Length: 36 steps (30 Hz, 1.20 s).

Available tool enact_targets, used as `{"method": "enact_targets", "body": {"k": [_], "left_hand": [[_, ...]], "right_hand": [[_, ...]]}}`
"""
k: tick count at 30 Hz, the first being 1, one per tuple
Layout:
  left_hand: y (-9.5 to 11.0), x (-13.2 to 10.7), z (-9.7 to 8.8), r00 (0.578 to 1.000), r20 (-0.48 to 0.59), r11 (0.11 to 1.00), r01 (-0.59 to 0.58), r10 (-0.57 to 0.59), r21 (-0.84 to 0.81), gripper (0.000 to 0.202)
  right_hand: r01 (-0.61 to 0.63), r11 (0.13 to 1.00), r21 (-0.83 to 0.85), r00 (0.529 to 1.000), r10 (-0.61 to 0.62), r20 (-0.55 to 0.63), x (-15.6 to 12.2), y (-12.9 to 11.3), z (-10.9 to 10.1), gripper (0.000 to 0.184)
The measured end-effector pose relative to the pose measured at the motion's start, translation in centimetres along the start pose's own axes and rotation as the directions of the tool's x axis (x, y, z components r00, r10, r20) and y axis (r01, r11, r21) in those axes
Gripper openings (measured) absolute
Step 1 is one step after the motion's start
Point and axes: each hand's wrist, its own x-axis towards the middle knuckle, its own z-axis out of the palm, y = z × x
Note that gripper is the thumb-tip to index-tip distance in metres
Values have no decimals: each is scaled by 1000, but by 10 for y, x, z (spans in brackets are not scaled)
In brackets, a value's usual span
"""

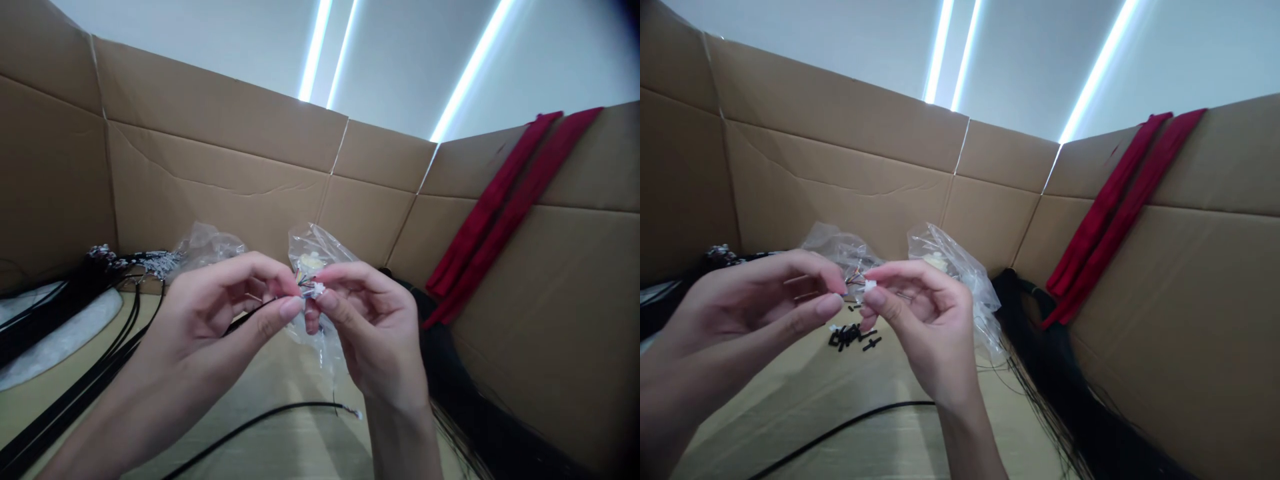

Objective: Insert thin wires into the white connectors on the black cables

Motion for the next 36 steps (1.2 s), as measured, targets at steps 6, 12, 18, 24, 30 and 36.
{"method": "enact_targets", "body": {"k": [6,12,18,24,30,36], "left_hand": [[-1,1,6,995,-41,987,-83,90,138,15],[1,-5,14,971,-199,973,-86,130,216,14],[-1,-9,24,900,-391,953,-77,194,294,14],[-4,-10,31,869,-387,888,-119,309,443,14],[-6,-6,19,956,-272,978,-50,106,205,14],[-9,2,-8,990,24,984,143,-141,-108,20]], "right_hand": [[-60,997,45,998,60,-3,0,0,1,9],[-48,993,112,999,49,-1,-1,0,3,7],[-45,986,162,997,54,-48,-4,-1,10,5],[26,994,110,991,-11,-136,-9,1,18,6],[22,995,93,990,-9,-140,-8,1,18,6],[-18,998,58,999,20,-34,-2,1,6,7]]}}
